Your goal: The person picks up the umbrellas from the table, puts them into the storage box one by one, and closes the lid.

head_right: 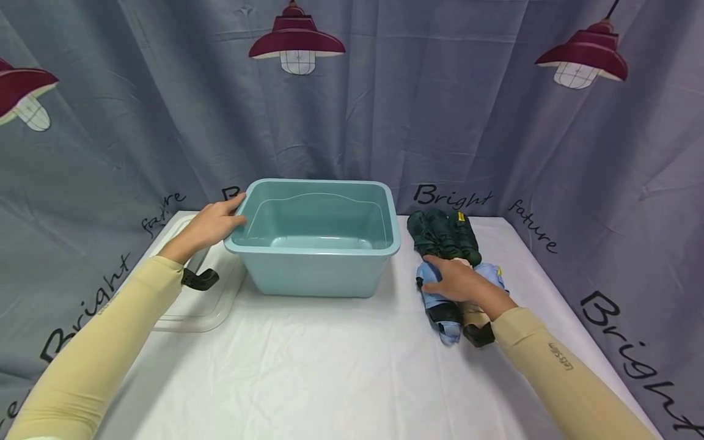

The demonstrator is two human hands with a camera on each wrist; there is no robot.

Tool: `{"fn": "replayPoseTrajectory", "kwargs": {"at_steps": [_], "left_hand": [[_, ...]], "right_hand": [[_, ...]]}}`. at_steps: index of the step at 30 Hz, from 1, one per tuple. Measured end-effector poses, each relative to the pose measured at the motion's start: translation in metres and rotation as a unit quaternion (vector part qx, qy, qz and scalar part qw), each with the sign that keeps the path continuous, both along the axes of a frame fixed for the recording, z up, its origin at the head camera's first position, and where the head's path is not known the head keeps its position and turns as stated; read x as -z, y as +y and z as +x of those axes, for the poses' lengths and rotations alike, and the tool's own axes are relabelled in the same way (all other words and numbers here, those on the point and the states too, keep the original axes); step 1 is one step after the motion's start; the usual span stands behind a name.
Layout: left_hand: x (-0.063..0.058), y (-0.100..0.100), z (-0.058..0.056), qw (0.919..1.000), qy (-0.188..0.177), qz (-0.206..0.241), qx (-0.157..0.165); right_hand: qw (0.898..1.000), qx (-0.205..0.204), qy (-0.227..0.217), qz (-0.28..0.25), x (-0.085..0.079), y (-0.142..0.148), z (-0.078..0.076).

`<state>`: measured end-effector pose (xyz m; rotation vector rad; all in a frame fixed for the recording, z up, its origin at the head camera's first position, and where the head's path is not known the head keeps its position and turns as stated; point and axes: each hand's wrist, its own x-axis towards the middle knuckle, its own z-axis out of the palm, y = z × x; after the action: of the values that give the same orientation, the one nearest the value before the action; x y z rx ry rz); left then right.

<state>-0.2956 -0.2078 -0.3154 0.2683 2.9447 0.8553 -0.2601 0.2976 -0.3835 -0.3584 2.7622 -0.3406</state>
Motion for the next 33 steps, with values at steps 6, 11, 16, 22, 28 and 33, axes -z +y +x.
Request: {"fn": "replayPoseTrajectory", "kwargs": {"at_steps": [6,11,16,22,28,33], "left_hand": [[0.0,0.0,0.003,0.9999,0.011,-0.012,0.006],[0.001,0.0,0.004,0.9997,0.015,-0.018,0.005],[0.003,0.002,0.007,0.9997,0.019,-0.013,-0.004],[0.004,0.002,0.008,0.9993,0.032,-0.018,-0.007],[-0.001,0.001,0.007,0.9953,0.05,-0.083,0.003],[-0.007,0.004,0.002,0.9925,0.045,-0.113,0.013]], "right_hand": [[1.0,0.002,-0.008,-0.004,-0.001,0.0,0.0],[1.0,0.006,-0.014,0.001,-0.002,0.0,0.0],[1.0,0.004,-0.014,0.001,-0.002,0.001,0.0],[1.0,0.003,-0.021,0.006,-0.004,-0.001,-0.001],[1.0,0.0,-0.022,0.01,-0.005,-0.003,-0.001],[1.0,-0.004,-0.014,0.001,-0.003,-0.004,0.001]]}}
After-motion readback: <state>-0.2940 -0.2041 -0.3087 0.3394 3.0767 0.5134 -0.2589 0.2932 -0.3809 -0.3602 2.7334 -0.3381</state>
